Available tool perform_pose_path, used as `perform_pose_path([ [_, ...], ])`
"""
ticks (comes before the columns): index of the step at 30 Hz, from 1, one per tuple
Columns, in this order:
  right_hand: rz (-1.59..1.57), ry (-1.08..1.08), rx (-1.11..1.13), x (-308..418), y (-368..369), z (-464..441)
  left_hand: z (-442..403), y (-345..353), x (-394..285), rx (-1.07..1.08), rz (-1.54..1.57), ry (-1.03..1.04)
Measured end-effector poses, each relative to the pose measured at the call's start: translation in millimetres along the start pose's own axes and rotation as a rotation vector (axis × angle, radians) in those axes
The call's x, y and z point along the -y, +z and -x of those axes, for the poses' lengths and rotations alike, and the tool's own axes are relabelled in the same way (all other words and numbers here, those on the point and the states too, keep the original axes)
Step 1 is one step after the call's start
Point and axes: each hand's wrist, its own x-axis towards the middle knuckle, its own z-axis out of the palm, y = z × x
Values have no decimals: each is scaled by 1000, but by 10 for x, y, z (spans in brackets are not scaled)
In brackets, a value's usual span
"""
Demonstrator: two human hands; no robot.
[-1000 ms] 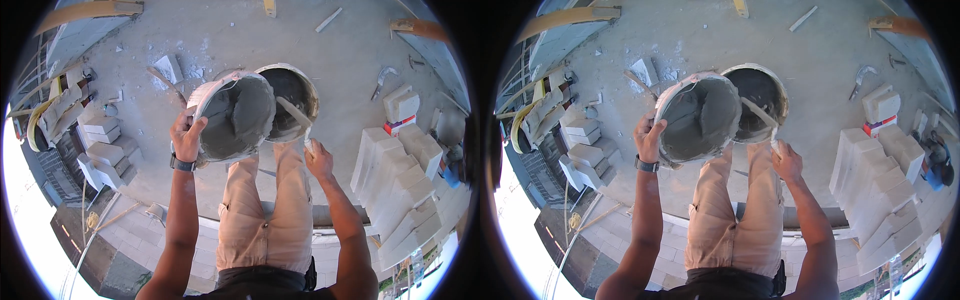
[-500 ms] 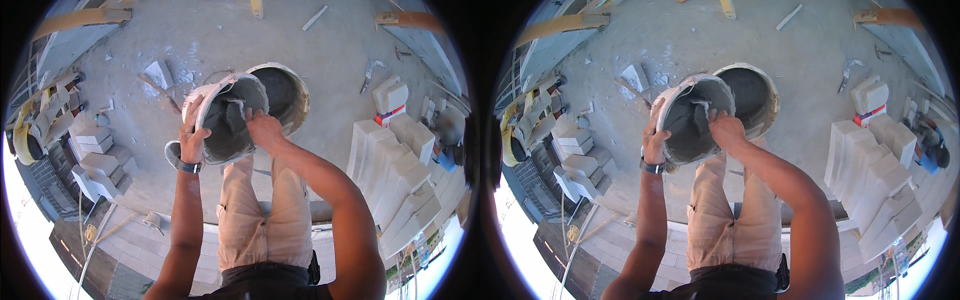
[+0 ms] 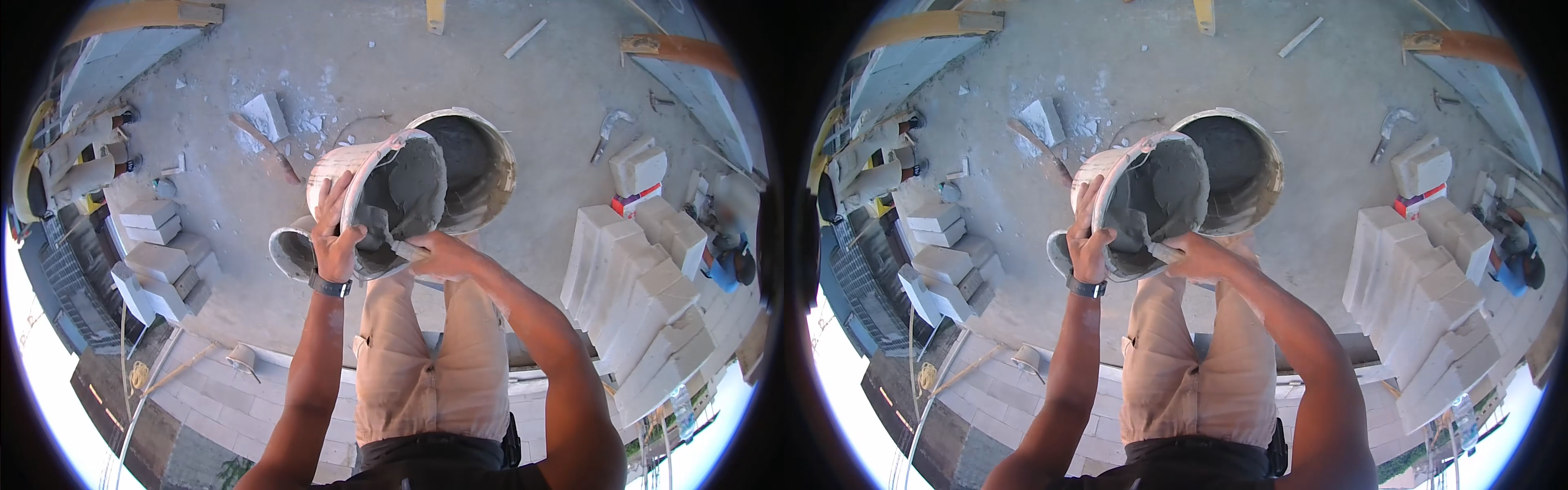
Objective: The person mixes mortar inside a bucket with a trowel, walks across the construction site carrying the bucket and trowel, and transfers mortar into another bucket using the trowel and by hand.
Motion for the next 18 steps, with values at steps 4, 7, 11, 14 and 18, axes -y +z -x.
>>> perform_pose_path([
  [4, -248, -2, -53, -508, 125, 301, -22, -31, 7, -12, -15, 4],
  [7, -69, -301, -495, -930, 311, 590, -51, -123, -11, -7, 97, -48],
  [11, 35, -241, -756, -1321, 332, 852, -147, -348, 133, -29, 330, -214],
  [14, 310, -108, -1024, -1722, 294, 700, -214, -453, 168, -63, 513, -316],
  [18, 481, 190, -1020, -1794, 145, 487, -230, -487, 119, -113, 588, -396],
])
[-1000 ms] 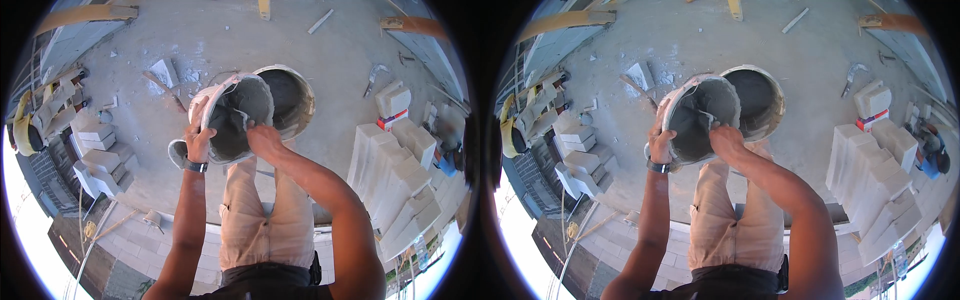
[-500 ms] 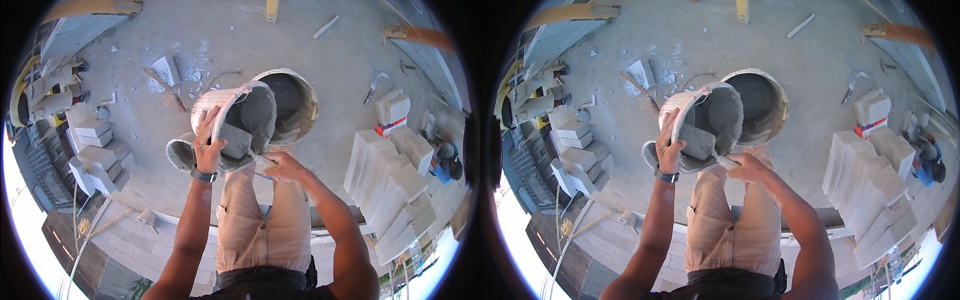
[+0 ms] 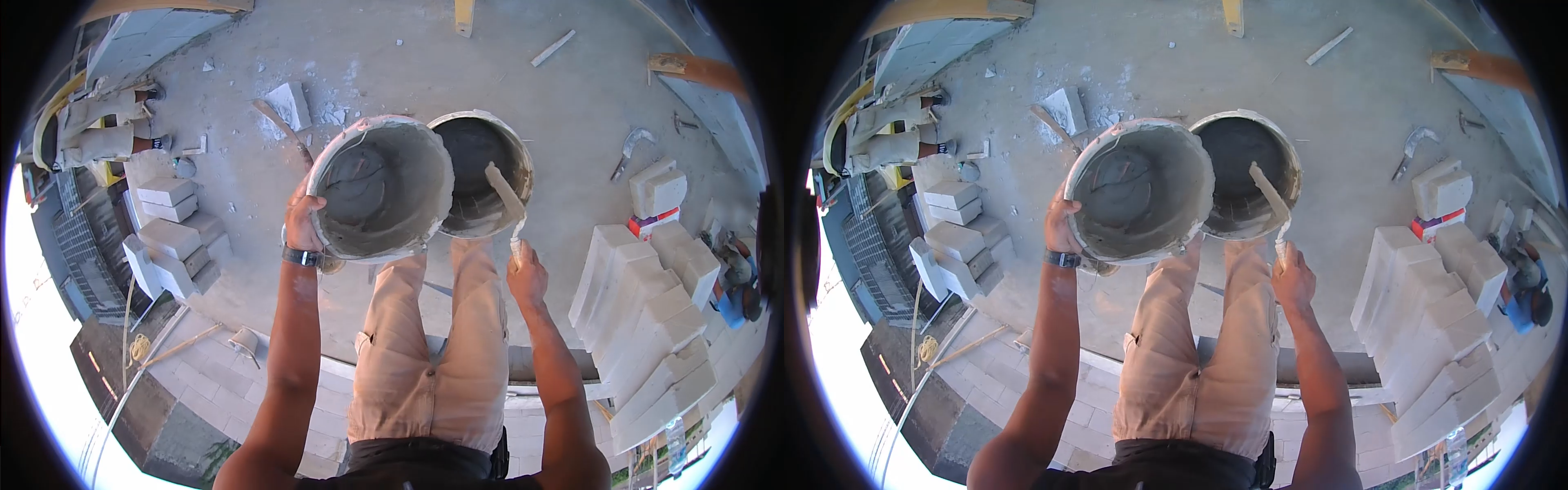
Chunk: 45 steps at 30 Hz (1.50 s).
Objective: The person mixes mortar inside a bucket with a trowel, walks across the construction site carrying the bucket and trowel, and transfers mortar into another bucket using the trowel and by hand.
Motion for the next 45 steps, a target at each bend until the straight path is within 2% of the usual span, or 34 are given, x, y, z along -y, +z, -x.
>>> perform_pose_path([
  [2, -21, -71, -26, 36, -16, -3, 57, 9, 35, 18, 79, -7],
  [6, -135, -160, -22, 394, -247, -18, 156, 140, 142, 23, 51, 40],
  [8, -172, -287, 111, 804, -625, -49, 266, 246, 144, -34, -165, 136],
  [9, -172, -274, 105, 934, -659, -78, 323, 266, 149, -8, -207, 148],
  [11, -264, -324, 255, 1140, -688, -149, 417, 295, 160, 32, -264, 185],
  [12, -270, -306, 252, 1220, -702, -193, 486, 385, 122, 17, -165, 150],
  [14, -276, -439, 214, 1389, -719, -301, 574, 460, 80, 10, -76, 104],
  [15, -287, -425, 216, 1522, -822, -364, 585, 419, 61, 6, -91, 124],
  [17, -197, -313, 395, 1787, -1047, -474, 557, 252, 62, -13, -104, 146],
  [24, -186, -364, 282, 2281, -1088, -439, 468, 369, -120, -1, -30, 98],
  [26, -21, -431, 153, 2407, -960, -360, 367, 330, -99, 30, 6, 2],
  [28, 62, -456, 119, 2530, -859, -232, 292, 382, 3, 49, -3, 20],
  [30, 381, -609, 58, 2574, -763, -43, 243, 446, 80, 64, -7, 12],
  [31, 498, -691, 81, 2539, -767, 31, 262, 463, 98, 64, -67, 23],
  [34, 602, -750, 112, 2327, -732, 256, 276, 463, 129, 87, -127, -4],
  [38, 375, -664, 214, 1988, -896, 65, 326, 341, 239, 62, -86, 14],
  [40, 159, -468, 203, 1919, -1058, -49, 347, 354, 254, 32, -42, 6],
  [42, 156, -435, 159, 2012, -1148, -43, 359, 361, 234, 83, 5, -8],
  [44, 154, -357, -26, 2194, -1225, -1, 383, 419, 272, 56, 4, 2],
  [45, 155, -359, -26, 2222, -1200, 57, 395, 452, 292, 35, 4, 13],
])
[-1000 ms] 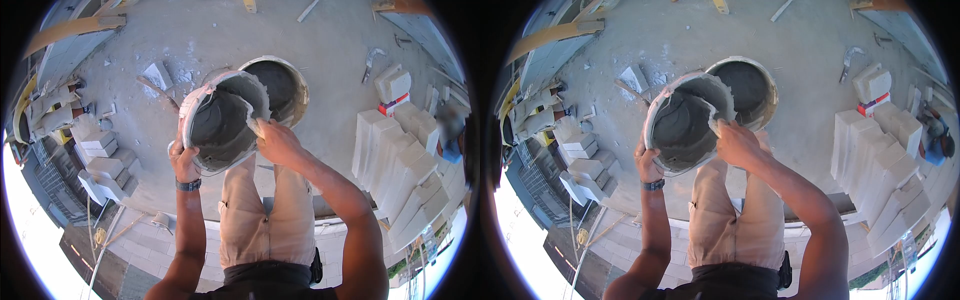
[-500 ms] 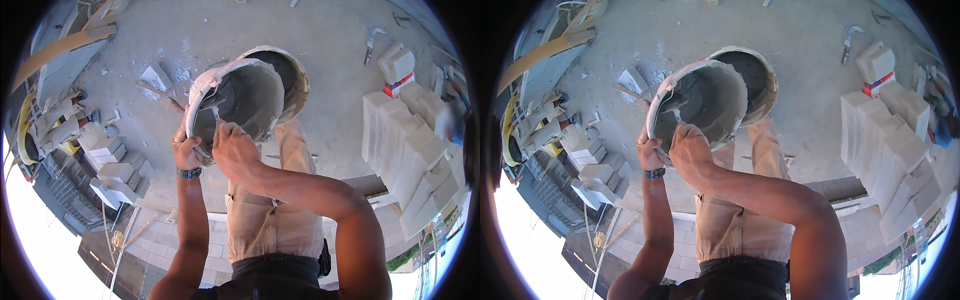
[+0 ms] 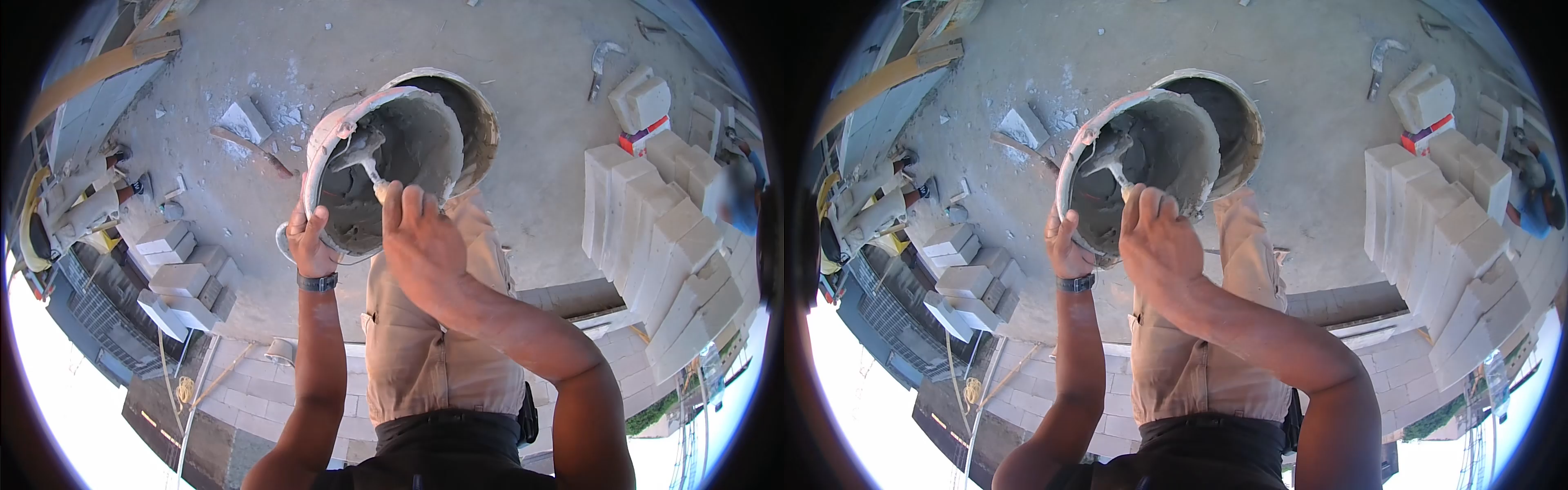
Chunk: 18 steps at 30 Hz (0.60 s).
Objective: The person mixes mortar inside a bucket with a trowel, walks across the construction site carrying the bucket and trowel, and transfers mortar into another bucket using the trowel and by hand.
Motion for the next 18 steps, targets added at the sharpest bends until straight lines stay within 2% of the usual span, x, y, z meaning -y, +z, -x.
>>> perform_pose_path([
  [6, 91, -230, 67, -27, 477, 560, 51, 28, 207, 40, -118, 123],
  [9, 20, -213, 158, -300, 523, 618, 71, 139, 184, 30, -189, 159],
  [12, -238, 60, 216, -475, 389, 411, 69, 247, 79, 22, -236, 173],
  [16, -332, 141, 279, -437, 362, 93, 36, 207, 50, 17, -277, 192],
  [18, -441, 103, 190, -366, 301, -75, 8, 117, 96, 7, -308, 219],
])
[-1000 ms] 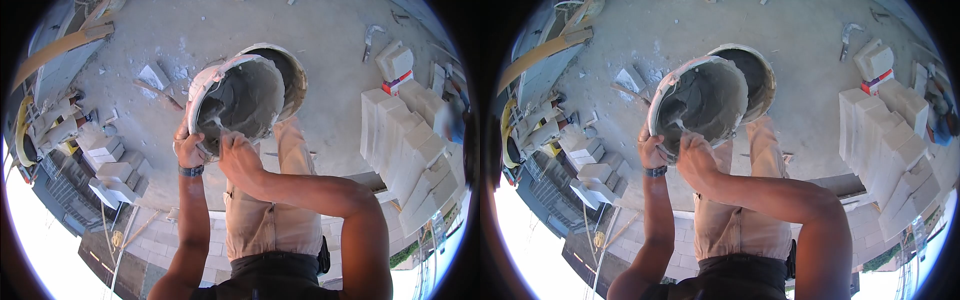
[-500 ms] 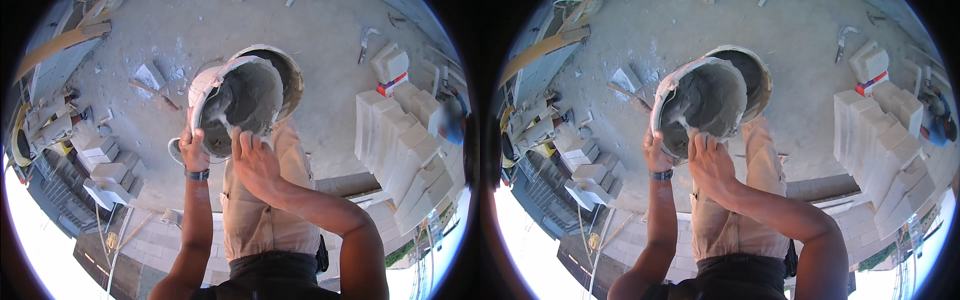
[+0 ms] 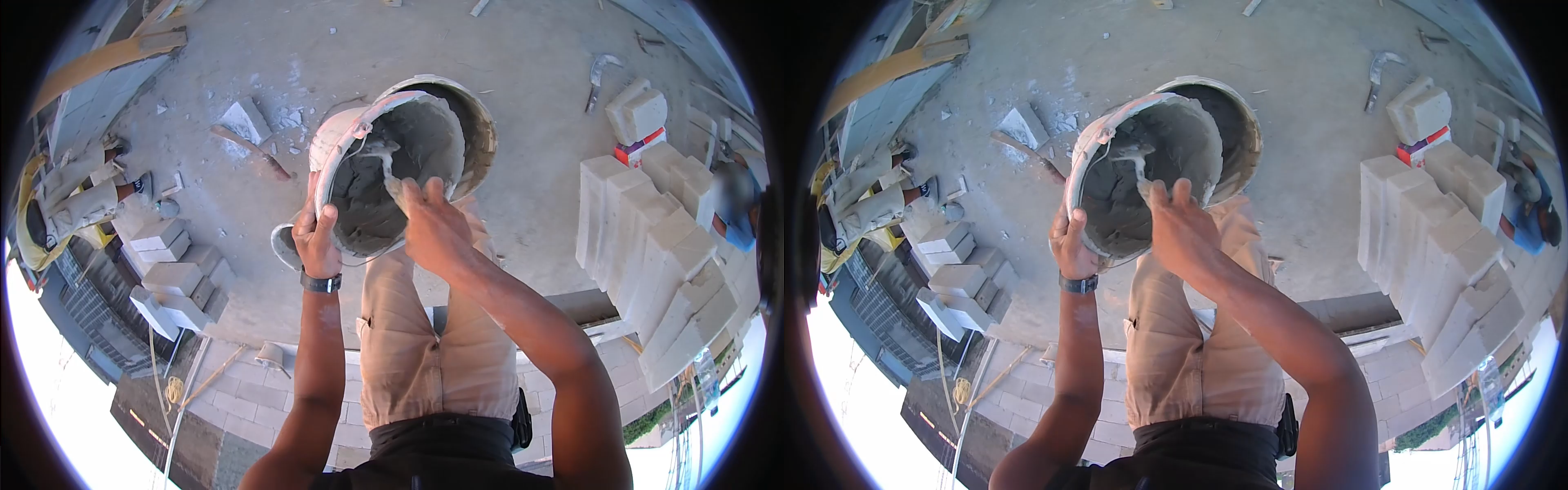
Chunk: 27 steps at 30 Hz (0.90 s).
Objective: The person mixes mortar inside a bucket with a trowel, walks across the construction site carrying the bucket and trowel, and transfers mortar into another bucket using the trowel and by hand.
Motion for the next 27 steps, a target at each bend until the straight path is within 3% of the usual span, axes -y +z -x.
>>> perform_pose_path([
  [5, 60, -34, 120, 210, 304, -63, -11, 19, -18, 31, 58, -16],
  [7, 457, -279, 144, 148, 294, 45, -19, 41, -56, 41, 87, -29],
  [10, 590, -319, 212, -102, 410, 260, -2, 93, -63, 74, -47, 54],
  [14, 620, -330, 176, -466, 200, 116, -23, 85, 5, 32, 46, 48],
  [17, 475, -265, 201, -424, -21, -37, -24, 45, 18, 46, 22, 58],
  [19, 361, -190, 28, -376, -7, -35, -24, 84, -50, 18, 15, 50],
  [22, 314, -174, -32, -292, 63, -209, -21, 56, -15, 40, 20, 49],
  [27, 381, -166, 180, -315, 232, -41, 5, 108, -63, 26, 14, 42],
])
